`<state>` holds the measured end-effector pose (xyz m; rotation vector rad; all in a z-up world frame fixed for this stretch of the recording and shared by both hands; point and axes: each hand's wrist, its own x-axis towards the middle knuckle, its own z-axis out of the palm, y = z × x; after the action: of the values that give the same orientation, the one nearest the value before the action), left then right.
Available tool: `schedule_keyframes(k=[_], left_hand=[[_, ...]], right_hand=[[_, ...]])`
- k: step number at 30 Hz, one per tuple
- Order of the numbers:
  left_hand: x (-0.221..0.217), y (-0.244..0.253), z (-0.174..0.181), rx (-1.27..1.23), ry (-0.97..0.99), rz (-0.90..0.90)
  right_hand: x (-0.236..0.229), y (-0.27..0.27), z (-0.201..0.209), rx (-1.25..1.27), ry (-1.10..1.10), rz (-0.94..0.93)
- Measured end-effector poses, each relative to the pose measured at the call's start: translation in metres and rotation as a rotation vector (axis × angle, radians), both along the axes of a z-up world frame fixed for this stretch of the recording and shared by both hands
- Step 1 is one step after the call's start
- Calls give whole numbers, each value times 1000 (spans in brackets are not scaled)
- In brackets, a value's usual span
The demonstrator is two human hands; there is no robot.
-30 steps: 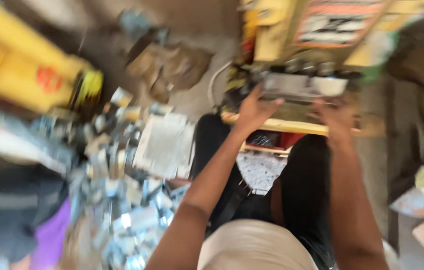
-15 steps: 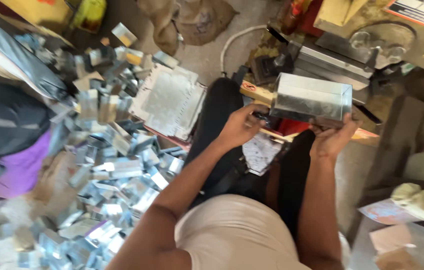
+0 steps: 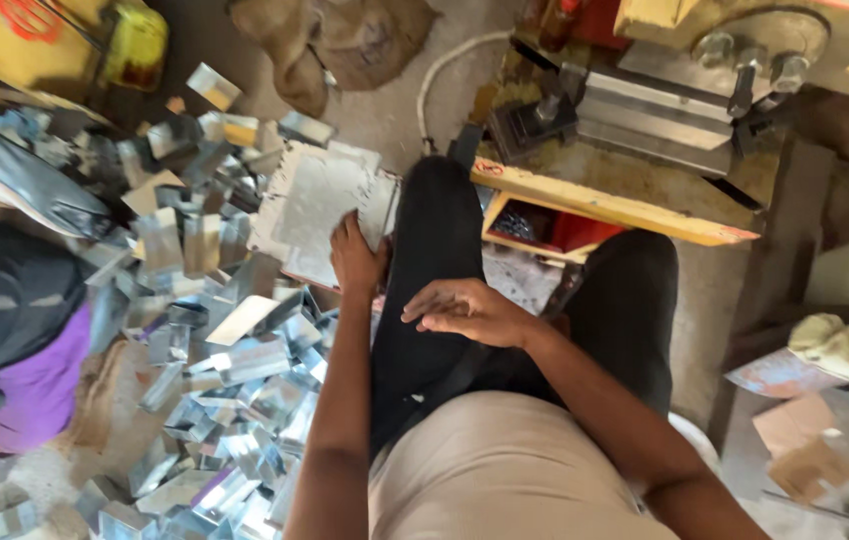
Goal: The person sits on the floor in a workshop and repeatedly places rectangular metal sheets into a yellow hydraulic press machine. They operate the machine to process each sheet and then remove the finished piece, placing it into a growing pile on the floor. A second person is visible in the background sorting metal pieces.
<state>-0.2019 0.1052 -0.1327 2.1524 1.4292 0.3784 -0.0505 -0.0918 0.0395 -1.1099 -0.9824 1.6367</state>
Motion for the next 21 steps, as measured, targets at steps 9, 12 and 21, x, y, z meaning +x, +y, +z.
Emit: schedule_keyframes(k=[9,12,21], left_hand=[[13,5,-27,211,371,-133],[4,3,-22,190,422,-212],[-54,53,77,424,-159,154]], right_hand=[[33,-39,-15,-16,-14,-334],[40,-48,-26,-31,63,-392],[75,-75,-46,3,272,-612]])
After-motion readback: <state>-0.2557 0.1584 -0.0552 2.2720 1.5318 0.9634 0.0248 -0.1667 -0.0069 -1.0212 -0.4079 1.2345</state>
